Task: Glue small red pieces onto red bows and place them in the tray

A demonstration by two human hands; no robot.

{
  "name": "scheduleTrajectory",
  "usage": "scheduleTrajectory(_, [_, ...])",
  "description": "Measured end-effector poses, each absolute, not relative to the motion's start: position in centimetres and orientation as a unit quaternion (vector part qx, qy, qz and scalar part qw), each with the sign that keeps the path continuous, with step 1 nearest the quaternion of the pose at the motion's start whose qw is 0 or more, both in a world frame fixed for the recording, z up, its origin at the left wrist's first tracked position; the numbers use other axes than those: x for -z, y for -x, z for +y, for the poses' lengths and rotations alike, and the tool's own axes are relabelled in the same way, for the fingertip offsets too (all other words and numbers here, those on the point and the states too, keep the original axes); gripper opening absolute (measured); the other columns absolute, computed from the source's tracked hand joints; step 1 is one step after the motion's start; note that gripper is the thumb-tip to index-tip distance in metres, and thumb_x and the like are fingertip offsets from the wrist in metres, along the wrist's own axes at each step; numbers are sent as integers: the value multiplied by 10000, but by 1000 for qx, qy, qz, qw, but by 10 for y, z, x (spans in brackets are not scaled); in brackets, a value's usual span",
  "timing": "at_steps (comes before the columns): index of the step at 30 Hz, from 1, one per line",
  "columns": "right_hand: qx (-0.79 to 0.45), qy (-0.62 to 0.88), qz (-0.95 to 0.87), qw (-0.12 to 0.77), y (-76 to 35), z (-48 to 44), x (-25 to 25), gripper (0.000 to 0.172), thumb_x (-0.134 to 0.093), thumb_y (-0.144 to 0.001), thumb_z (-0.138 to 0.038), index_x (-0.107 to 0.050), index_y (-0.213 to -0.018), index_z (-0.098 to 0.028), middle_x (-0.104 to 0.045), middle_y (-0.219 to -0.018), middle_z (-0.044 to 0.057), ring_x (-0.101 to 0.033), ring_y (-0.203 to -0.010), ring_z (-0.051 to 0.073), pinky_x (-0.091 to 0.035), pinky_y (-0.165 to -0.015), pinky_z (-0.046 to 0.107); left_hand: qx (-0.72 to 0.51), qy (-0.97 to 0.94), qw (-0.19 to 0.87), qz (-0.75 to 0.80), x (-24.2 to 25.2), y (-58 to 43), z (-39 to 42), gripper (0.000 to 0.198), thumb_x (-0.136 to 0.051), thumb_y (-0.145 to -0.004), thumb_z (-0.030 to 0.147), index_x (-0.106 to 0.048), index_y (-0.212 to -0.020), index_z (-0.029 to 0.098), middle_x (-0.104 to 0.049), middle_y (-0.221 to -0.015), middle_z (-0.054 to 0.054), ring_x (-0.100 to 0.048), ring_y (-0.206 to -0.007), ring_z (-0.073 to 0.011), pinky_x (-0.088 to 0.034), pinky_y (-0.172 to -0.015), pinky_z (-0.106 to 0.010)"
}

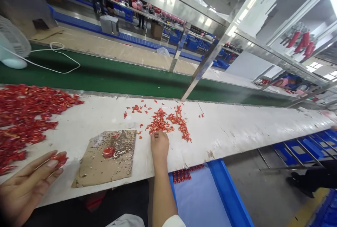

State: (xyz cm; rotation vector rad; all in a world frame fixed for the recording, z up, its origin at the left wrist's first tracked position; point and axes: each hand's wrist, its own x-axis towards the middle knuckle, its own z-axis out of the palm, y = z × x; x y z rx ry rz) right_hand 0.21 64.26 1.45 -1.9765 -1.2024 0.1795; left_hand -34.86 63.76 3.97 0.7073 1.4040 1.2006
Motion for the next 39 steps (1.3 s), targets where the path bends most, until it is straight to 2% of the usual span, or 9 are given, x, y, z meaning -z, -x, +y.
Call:
scheduleTrajectory(3, [-68,776,-486,396,0,630,-12,127,-599,-842,-224,-705,-886,-170,-685,-815,61,-615,-746,200,-473,-747,328,-506,-203,615,570,-52,350,630,441,-816,-732,310,-702,-1158,321,-709,-1171,53,-498,-1337,-235,-558,-947,-200])
scheduleTrajectory(7, [-64,750,-498,431,4,613,-10,249,-556,-887,-268,-707,-1053,-159,-698,-915,81,-625,-782,189,-503,-759,319,-513,-169,640,546,-67,350,632,539,-837,-691,321,-684,-1202,244,-726,-1120,-38,-589,-1232,-270,-598,-935,-289])
scheduleTrajectory(11, [-77,735,-453,500,14,601,-8,224,-591,-879,-327,-731,-969,-177,-725,-933,77,-646,-803,190,-521,-791,324,-502,-170,671,519,-78,349,638,601,-836,-698,310,-645,-1263,231,-736,-1066,-58,-647,-1147,-270,-598,-938,-300])
scheduleTrajectory(14, [-127,746,-397,520,25,597,-11,200,-657,-830,-347,-730,-923,-186,-753,-913,54,-663,-797,190,-523,-806,321,-513,-168,665,517,-79,350,643,599,-830,-708,286,-638,-1275,267,-743,-998,-26,-686,-1048,-213,-596,-916,-259])
scheduleTrajectory(18, [-192,739,-394,512,40,599,-28,144,-709,-795,-335,-741,-844,-203,-768,-927,42,-654,-787,181,-511,-812,321,-518,-153,651,534,-73,350,645,513,-874,-653,335,-703,-1132,266,-743,-982,7,-696,-891,-149,-603,-794,-181])
scheduleTrajectory(22, [-236,711,-426,507,63,599,-54,66,-788,-739,-286,-771,-767,-228,-743,-910,35,-619,-786,177,-488,-757,304,-485,-199,640,562,-66,348,635,537,-929,-515,426,-742,-982,237,-725,-1122,-9,-675,-946,-176,-601,-745,-185])
scheduleTrajectory(29, [-470,592,-411,510,139,591,-98,155,-829,-745,-300,-795,-882,-236,-758,-838,40,-690,-783,209,-544,-721,319,-265,-424,706,502,-60,344,608,425,-738,-765,534,-770,-1039,211,-708,-830,-62,-603,-743,-160,-522,-728,-242])
scheduleTrajectory(33, [-458,563,-477,495,170,591,-105,101,-814,-774,-272,-811,-875,-274,-765,-858,26,-689,-837,214,-541,-791,339,-268,-437,715,475,-66,343,601,405,-664,-830,538,-750,-1069,223,-604,-752,-25,-526,-691,-151,-449,-630,-252])
scheduleTrajectory(39, [-434,500,-510,549,198,593,-98,74,-810,-789,-243,-811,-843,-294,-726,-796,19,-657,-817,198,-537,-767,330,-338,-441,686,469,-79,354,599,326,-656,-848,492,-733,-867,176,-537,-706,-8,-463,-684,-136,-408,-658,-241])
